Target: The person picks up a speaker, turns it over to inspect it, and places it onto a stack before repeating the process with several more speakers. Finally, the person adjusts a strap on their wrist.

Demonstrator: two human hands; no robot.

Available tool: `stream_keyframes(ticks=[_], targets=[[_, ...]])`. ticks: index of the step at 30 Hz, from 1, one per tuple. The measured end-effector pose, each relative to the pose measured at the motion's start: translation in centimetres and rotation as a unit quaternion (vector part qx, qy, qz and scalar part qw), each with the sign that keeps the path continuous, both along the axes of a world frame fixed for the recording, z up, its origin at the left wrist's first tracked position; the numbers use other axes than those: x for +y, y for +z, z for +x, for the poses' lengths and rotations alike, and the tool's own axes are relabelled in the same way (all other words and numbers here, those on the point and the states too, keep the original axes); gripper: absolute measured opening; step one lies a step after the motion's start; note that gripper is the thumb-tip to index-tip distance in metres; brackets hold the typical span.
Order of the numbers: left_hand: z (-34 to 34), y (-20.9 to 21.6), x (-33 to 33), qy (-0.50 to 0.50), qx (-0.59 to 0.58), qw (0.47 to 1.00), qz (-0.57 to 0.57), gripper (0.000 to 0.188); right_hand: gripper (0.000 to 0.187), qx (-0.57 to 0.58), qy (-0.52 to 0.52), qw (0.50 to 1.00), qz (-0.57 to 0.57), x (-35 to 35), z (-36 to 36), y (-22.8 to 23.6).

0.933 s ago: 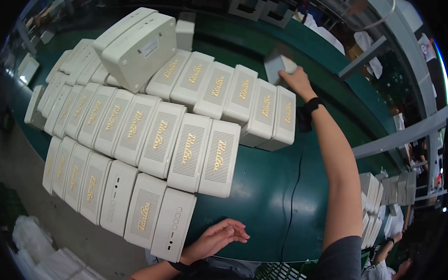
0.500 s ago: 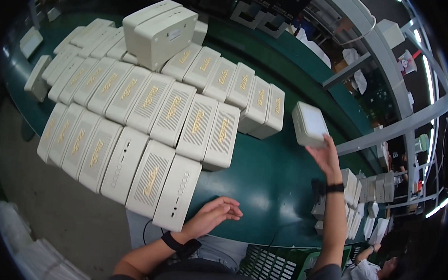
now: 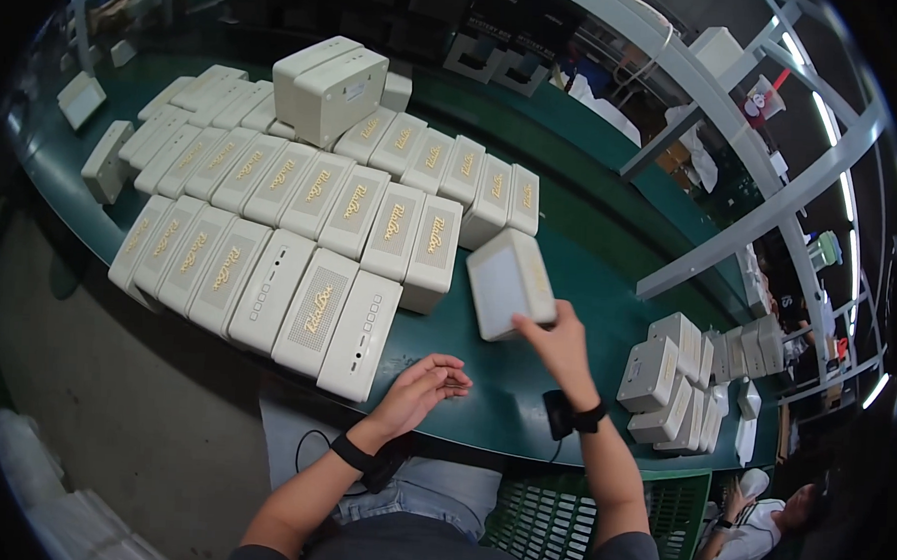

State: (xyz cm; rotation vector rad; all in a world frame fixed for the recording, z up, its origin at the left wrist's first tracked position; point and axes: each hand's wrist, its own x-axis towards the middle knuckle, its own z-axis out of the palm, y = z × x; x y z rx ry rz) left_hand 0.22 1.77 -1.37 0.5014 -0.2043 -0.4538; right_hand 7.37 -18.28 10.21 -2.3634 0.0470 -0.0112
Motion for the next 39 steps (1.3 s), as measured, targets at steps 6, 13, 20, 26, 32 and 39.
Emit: stream_keyframes(ticks=[6, 13, 20, 26, 32, 39], targets=[[-0.3, 0.4, -0.3, 0.023, -0.004, 1.0, 0.015, 0.025, 0.064, -0.093, 0.125, 0.982, 0.109, 5.5, -0.7, -1.7], [-0.1, 0.6, 0.0, 0.007, 0.0, 1.0, 0.013, 0.025, 0.056, -0.03, 0.18, 0.97, 0.159, 3.2, -0.5, -1.8], [-0.1, 0.7, 0.3, -0.007, 0.008, 1.0, -0.009, 0.025, 0.038, -0.019, 0.18, 0.982, -0.061, -0.4, 3.1, 4.2], [0.0, 0.3, 0.2, -0.029, 0.008, 0.999, -0.012, 0.024, 0.038, -0.288, 0.218, 0.855, -0.372, 1.7, 14.6, 10.6], [0.0, -0.1, -0.1, -0.067, 0.002, 0.998, 0.005, 0.025, 0.078, -0.065, 0.135, 0.886, -0.438, 9.5, 29.0, 12.3], [-0.2, 0.1, -0.4, -0.117, -0.013, 0.993, 0.031, 0.025, 0.099, -0.001, 0.178, 0.909, -0.378, 18.2, 40.0, 6.3]])
